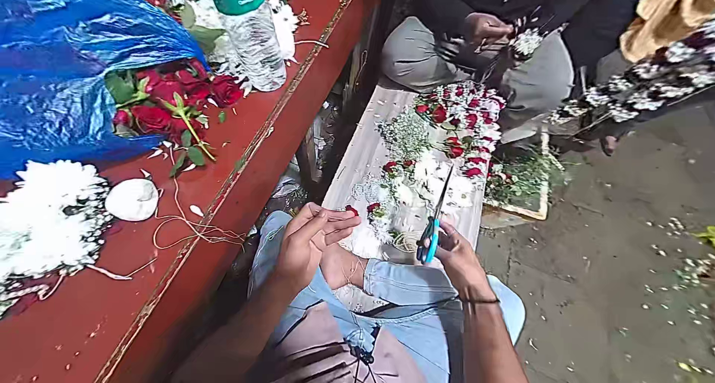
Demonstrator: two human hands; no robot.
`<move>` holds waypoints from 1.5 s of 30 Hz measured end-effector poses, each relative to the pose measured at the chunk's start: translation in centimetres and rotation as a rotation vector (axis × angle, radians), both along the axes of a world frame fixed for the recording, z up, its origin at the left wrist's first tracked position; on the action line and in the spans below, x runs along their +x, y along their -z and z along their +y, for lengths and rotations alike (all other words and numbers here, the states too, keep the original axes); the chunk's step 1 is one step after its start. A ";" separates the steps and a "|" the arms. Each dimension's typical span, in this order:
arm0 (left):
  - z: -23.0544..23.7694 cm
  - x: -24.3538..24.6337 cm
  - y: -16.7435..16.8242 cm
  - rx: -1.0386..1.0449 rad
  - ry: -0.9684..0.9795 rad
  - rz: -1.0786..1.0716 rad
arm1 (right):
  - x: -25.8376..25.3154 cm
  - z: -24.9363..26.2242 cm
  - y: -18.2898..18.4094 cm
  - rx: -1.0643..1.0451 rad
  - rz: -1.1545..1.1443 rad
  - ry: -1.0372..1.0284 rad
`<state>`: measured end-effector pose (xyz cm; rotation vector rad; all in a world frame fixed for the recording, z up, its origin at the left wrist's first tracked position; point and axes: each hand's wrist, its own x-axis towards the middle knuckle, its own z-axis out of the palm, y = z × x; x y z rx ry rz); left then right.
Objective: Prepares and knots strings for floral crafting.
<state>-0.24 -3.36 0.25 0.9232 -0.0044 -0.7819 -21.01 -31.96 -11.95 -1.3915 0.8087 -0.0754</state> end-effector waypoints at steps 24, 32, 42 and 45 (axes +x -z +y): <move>-1.0 0.2 1.4 0.040 0.138 -0.101 | -0.7 13.3 -8.3 0.277 -0.390 -0.168; 1.5 -2.5 -1.1 -0.211 0.525 -0.190 | 2.3 -3.2 3.7 -0.672 0.518 -0.017; 2.0 -4.5 -0.4 -0.247 0.646 -0.193 | 5.6 0.9 3.3 -0.463 0.056 -0.195; 1.2 -3.1 1.2 -0.140 0.472 -0.311 | 6.1 8.6 -1.2 0.243 -0.331 -0.288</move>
